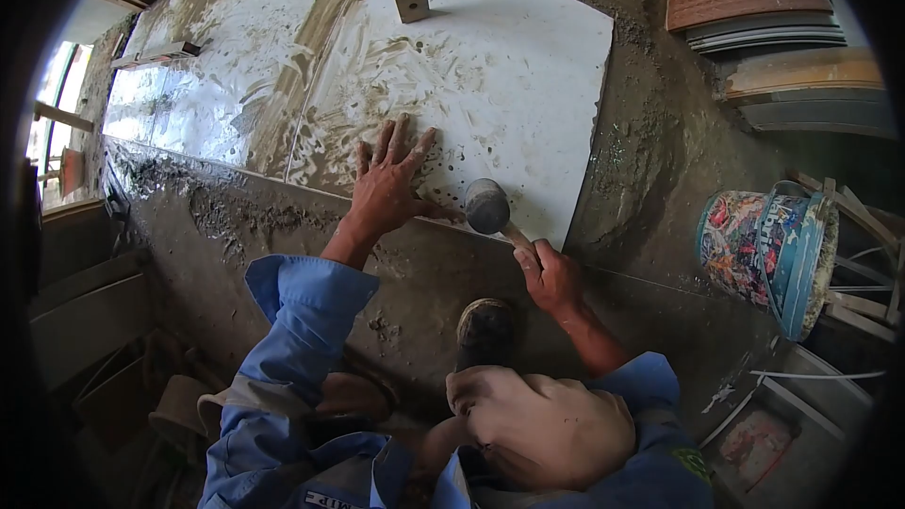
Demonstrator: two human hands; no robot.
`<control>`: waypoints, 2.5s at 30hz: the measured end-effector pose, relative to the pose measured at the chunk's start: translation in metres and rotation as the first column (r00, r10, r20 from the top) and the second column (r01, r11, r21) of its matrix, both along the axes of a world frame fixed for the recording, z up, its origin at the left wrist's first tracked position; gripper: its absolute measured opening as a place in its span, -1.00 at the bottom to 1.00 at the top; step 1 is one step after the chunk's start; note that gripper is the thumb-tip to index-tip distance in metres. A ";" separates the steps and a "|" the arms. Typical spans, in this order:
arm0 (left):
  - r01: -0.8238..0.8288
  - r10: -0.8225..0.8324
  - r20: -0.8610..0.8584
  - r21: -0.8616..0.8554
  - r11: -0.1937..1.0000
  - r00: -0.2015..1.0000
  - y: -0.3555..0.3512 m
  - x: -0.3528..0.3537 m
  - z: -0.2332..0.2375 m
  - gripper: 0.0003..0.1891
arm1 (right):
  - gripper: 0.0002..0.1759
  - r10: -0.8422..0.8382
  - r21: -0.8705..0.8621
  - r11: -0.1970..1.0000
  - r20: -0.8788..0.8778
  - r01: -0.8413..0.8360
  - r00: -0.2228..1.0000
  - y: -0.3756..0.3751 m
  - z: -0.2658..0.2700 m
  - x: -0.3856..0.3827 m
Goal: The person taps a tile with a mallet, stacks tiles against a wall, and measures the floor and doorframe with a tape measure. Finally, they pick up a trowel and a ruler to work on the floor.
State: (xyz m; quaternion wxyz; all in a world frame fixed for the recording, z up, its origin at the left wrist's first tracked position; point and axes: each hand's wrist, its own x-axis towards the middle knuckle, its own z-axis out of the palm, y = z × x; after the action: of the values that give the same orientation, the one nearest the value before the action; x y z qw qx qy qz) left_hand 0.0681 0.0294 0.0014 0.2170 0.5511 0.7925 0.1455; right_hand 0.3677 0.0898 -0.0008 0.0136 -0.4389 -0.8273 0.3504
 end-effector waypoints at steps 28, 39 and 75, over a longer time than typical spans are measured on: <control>0.046 -0.048 -0.056 -0.037 0.998 0.997 0.006 0.003 0.006 0.20 | -0.55 -0.116 0.057 0.990 -0.154 0.126 0.981 -0.023 -0.008 0.012; 0.014 -0.014 -0.086 -0.005 1.000 0.996 0.004 0.003 -0.004 0.04 | -0.57 -0.194 -0.020 0.981 -0.148 0.193 0.970 0.005 0.002 0.013; -0.224 0.220 -0.097 -0.025 0.974 0.971 0.046 0.022 0.001 0.17 | -0.48 -0.084 0.101 0.992 0.022 0.081 0.996 0.067 0.001 -0.037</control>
State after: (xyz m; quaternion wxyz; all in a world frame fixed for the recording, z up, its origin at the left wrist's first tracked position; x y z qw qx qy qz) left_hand 0.0896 0.0756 0.0020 0.1717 0.4613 0.8609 0.1287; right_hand 0.3305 0.1572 0.0004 0.0392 -0.4762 -0.8250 0.3018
